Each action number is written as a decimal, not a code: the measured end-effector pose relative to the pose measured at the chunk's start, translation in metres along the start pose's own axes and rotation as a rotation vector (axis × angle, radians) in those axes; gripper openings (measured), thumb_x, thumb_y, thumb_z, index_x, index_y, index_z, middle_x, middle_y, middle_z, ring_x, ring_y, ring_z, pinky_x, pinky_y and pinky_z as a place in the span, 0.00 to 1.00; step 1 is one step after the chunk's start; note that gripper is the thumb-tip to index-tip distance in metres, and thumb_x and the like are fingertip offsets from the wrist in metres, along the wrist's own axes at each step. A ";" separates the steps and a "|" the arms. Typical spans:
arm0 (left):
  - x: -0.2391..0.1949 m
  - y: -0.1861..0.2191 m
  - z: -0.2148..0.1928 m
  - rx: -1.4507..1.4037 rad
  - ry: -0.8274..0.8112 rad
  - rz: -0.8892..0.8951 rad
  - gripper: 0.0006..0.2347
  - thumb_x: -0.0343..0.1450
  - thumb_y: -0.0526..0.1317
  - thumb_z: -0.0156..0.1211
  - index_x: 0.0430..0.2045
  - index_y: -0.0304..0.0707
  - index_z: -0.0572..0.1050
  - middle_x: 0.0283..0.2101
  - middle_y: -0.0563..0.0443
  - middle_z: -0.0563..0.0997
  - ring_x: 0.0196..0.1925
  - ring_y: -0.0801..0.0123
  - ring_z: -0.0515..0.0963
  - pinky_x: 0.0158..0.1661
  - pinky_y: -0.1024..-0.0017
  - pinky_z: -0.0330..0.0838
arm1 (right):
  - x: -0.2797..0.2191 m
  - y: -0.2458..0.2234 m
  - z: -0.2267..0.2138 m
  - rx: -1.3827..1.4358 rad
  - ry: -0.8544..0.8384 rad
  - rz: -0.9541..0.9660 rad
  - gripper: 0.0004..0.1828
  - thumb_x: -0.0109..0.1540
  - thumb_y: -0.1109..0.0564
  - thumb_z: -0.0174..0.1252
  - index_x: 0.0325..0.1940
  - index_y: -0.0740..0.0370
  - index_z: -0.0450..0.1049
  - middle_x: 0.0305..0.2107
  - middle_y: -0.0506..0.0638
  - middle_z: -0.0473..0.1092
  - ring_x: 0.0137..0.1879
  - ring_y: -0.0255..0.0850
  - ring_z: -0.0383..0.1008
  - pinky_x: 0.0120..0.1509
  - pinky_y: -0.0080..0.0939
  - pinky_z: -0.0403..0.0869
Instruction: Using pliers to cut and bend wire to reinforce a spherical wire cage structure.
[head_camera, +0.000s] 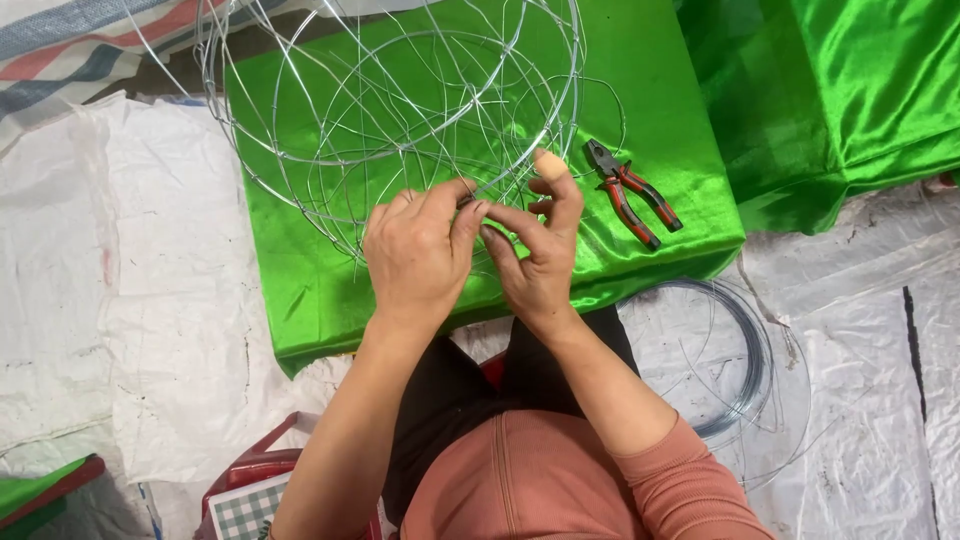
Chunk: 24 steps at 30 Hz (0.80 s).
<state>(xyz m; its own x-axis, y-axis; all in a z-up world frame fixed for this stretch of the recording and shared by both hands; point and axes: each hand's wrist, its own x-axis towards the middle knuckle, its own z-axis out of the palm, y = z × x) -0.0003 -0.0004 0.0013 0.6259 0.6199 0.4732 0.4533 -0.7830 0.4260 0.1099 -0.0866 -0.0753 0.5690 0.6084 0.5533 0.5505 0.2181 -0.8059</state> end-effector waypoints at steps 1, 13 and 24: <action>-0.003 -0.004 0.005 0.001 0.000 -0.002 0.15 0.79 0.51 0.48 0.39 0.43 0.79 0.28 0.50 0.82 0.33 0.60 0.82 0.39 0.63 0.72 | -0.006 0.003 -0.005 0.001 -0.002 0.001 0.13 0.65 0.58 0.66 0.53 0.48 0.81 0.72 0.55 0.50 0.65 0.53 0.61 0.62 0.50 0.67; -0.002 -0.012 0.018 0.062 0.008 -0.080 0.10 0.74 0.49 0.59 0.44 0.50 0.78 0.25 0.56 0.82 0.31 0.60 0.81 0.39 0.60 0.73 | -0.039 0.024 -0.012 0.312 0.048 0.323 0.16 0.65 0.62 0.64 0.55 0.62 0.70 0.52 0.56 0.66 0.53 0.44 0.72 0.60 0.47 0.75; -0.005 -0.016 0.026 0.109 -0.029 -0.100 0.09 0.72 0.53 0.61 0.35 0.54 0.77 0.20 0.57 0.80 0.30 0.60 0.82 0.38 0.61 0.72 | -0.018 0.003 0.005 -0.144 -0.189 0.098 0.17 0.68 0.57 0.57 0.62 0.56 0.73 0.41 0.54 0.79 0.46 0.51 0.82 0.50 0.54 0.80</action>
<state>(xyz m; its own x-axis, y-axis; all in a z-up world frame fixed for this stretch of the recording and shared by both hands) 0.0059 0.0083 -0.0279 0.5916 0.6946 0.4092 0.5799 -0.7193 0.3826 0.0983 -0.0926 -0.0888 0.5072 0.7557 0.4143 0.5878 0.0483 -0.8076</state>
